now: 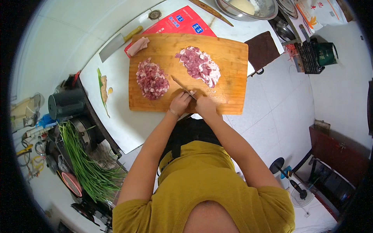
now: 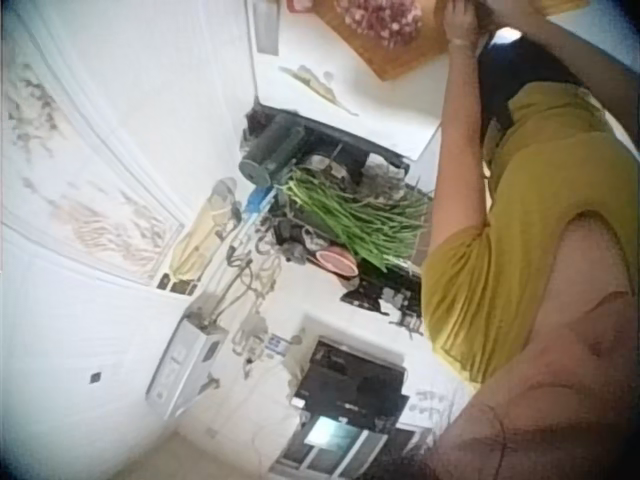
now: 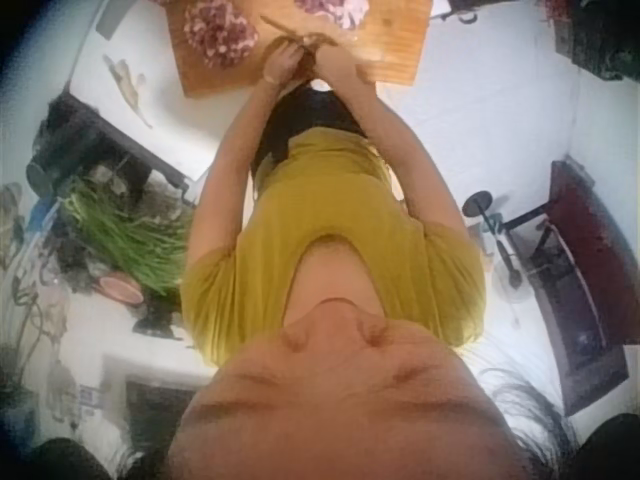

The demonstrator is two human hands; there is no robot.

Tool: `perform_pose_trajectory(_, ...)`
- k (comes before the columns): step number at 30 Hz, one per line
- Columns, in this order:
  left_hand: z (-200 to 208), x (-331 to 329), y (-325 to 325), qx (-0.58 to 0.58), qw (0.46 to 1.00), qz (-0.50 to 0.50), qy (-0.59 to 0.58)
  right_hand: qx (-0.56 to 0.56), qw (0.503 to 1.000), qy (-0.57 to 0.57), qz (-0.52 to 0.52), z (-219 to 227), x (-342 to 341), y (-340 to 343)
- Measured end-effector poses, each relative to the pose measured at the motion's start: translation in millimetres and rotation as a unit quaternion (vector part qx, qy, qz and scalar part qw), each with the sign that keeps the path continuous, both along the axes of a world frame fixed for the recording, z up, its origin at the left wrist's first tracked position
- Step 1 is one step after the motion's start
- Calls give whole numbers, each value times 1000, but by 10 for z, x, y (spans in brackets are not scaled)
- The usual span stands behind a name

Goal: The person uses a knife to slice raw meat into small pieces on a wooden cutting board. The person holds the meat with one hand and cuts it with the other, accumulating a pile of chopped meat on the board.

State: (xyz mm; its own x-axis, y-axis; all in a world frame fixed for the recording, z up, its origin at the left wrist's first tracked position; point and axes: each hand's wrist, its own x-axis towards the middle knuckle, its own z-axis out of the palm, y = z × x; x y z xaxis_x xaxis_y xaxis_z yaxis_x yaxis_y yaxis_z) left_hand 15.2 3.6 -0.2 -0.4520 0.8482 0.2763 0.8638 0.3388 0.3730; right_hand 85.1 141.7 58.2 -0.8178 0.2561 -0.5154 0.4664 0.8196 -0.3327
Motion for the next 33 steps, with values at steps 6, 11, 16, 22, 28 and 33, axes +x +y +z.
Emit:
perform_pose_trajectory(6,-10,-8,-18,-12,1000,3,-20,13,998,-4,-57,-24,515,139)
perform_pose_trajectory(11,-52,-3,-17,3,999,3,-44,9,999,-8,-31,-47,361,98)
perform_pose_trajectory(16,51,-20,-38,30,999,-12,9,-15,999,10,-27,-46,-19,22)
perform_pose_trajectory(22,57,20,-57,41,999,12,-9,1,997,-42,-70,19,619,198)
perform_pose_trajectory(28,147,24,-71,21,1000,2,-14,-27,997,39,-65,-127,17,93)
perform_pose_trajectory(33,83,12,-78,19,1000,3,-6,-33,995,69,-70,71,139,112)
